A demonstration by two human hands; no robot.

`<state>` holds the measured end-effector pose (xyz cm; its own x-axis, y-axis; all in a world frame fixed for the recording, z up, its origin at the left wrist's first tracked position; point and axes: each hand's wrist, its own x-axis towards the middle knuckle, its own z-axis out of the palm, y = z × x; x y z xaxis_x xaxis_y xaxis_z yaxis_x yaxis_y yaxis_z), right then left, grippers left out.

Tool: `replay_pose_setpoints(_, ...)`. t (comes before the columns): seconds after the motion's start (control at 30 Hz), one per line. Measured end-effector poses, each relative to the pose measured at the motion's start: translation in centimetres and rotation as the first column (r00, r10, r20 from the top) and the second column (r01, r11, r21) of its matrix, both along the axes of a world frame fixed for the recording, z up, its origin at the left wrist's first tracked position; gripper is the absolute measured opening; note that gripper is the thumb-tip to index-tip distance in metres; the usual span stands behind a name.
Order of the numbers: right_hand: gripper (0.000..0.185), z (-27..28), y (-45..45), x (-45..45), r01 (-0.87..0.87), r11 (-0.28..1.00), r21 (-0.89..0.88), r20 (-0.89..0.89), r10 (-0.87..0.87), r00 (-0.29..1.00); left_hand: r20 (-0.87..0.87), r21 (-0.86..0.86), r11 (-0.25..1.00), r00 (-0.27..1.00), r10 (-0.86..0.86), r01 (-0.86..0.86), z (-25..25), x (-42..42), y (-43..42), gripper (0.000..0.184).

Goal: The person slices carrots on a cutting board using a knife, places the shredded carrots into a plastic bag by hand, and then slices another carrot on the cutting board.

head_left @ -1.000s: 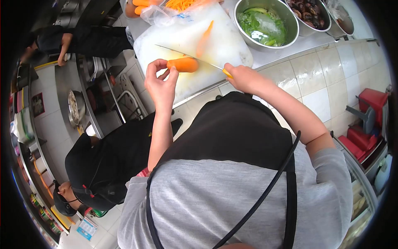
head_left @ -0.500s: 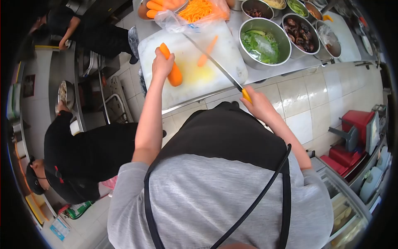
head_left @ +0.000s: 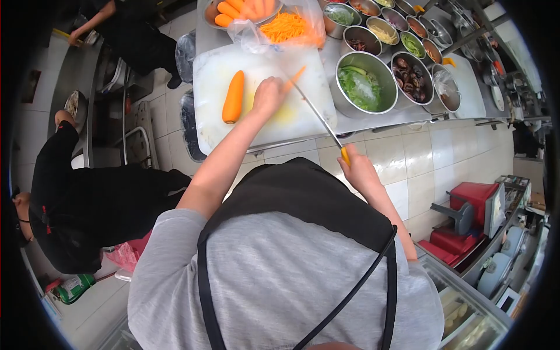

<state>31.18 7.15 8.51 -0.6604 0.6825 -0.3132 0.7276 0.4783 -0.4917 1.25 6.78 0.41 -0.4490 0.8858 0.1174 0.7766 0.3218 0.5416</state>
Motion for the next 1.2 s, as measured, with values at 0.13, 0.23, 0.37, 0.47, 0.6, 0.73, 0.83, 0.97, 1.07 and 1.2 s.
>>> replay_pose_setpoints(0.13,0.027,0.4,0.5,-0.4,-0.042,0.998,-0.045,0.069,0.045,0.997,-0.012,0.146,0.989,1.0,0.003,-0.002,-1.8,0.1,-0.1,0.015)
replay_pose_setpoints(0.23,0.027,0.0,0.2,-0.1,-0.038,0.999,-0.032,0.085,0.04,0.996,0.096,0.067,0.993,0.991,0.089,-0.096,-1.5,1.6,0.0,0.013)
replay_pose_setpoints(0.37,0.026,-0.1,-0.4,0.6,-0.026,0.997,-0.072,0.027,0.028,0.999,0.516,-0.031,0.995,0.851,0.098,-0.096,-0.7,3.3,-2.0,0.011)
replay_pose_setpoints(0.47,0.026,-0.8,-1.2,0.4,0.01,0.998,-0.057,-0.001,-0.01,1.0,0.317,0.115,0.993,0.948,-0.036,-0.001,-1.5,3.2,-3.1,0.01)
replay_pose_setpoints(0.6,0.026,-1.0,-1.4,-0.4,-0.027,1.0,-0.005,0.046,0.028,0.999,0.108,0.329,0.931,0.973,-0.202,0.157,-1.9,3.6,-3.0,0.009)
replay_pose_setpoints(0.73,0.026,-0.9,-1.4,-0.5,-0.051,0.999,0.011,0.081,0.05,0.995,0.139,0.331,0.933,0.97,-0.198,0.143,-1.8,3.8,-2.9,0.008)
replay_pose_setpoints(0.83,0.026,0.3,-1.3,-1.0,-0.079,0.997,0.009,0.139,0.077,0.987,0.088,0.332,0.931,0.978,-0.192,0.153,-1.9,4.0,-3.0,0.007)
replay_pose_setpoints(0.97,0.026,0.8,-1.6,-1.5,-0.103,0.995,0.013,0.179,0.099,0.979,0.064,0.345,0.926,0.98,-0.186,0.153,-1.9,4.1,-3.0,0.007)
replay_pose_setpoints(1.07,0.025,-1.7,-1.8,-2.3,-0.083,0.996,0.02,0.154,0.079,0.985,0.049,0.363,0.919,0.981,-0.185,0.156,-1.7,3.9,-3.1,0.008)
replay_pose_setpoints(1.2,0.029,-3.6,-0.1,-5.0,-0.069,0.995,0.068,0.076,0.063,0.995,0.025,0.379,0.912,0.983,-0.179,0.157,-2.1,4.0,-3.2,0.01)
